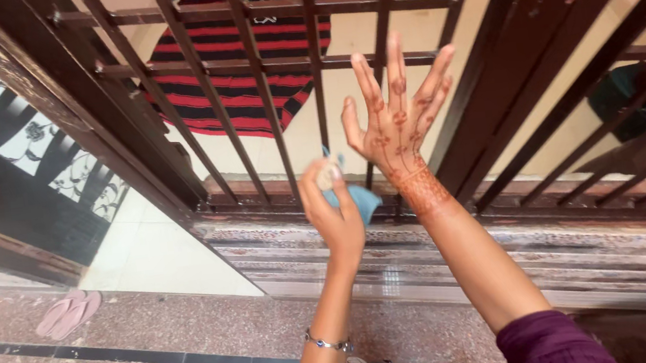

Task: The person cleans the vertical bars and horizontal tracks of a metal door frame with a blue cloth by hand.

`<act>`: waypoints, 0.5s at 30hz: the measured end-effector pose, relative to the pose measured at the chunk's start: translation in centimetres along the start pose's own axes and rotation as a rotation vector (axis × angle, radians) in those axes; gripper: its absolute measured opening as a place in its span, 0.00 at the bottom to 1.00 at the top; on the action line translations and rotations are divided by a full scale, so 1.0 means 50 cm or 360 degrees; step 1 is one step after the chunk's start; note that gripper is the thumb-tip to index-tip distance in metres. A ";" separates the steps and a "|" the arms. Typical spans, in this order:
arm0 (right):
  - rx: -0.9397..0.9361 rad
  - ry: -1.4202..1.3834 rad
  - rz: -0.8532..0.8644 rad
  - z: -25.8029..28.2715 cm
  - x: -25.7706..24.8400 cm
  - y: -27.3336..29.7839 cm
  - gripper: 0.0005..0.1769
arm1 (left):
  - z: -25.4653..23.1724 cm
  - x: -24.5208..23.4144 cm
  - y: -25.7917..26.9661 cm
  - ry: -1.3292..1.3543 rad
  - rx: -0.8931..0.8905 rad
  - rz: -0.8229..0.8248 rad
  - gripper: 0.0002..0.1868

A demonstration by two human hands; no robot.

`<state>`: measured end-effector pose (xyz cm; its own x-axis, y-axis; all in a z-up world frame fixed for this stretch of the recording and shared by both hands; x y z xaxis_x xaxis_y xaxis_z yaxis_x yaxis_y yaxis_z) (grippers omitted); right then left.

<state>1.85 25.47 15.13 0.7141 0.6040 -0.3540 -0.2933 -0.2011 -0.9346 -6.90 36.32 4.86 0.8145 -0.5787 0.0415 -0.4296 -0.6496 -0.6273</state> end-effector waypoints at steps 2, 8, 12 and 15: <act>-0.0051 0.0203 -0.0070 0.003 0.037 0.007 0.34 | -0.043 -0.023 -0.075 0.0077 0.0044 -0.0180 0.16; 0.0013 0.0318 -0.0129 -0.025 0.082 0.059 0.30 | -0.077 0.100 -0.214 0.0138 0.0131 0.0019 0.10; -0.0018 0.0281 -0.0170 -0.025 0.082 0.068 0.26 | -0.052 0.103 -0.214 0.0244 0.0097 0.0053 0.09; -0.0093 0.0143 -0.0271 -0.028 0.077 0.076 0.19 | -0.016 0.106 -0.191 0.0313 -0.0010 0.0138 0.10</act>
Point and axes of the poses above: each hand's wrist, its own y-axis away from the middle knuckle, its own x-axis out of the palm, z = x × y, the point moved 9 cm from there along -y, towards the middle knuckle, and after that the axes turned 1 degree about -z, right-handed, at the moved point
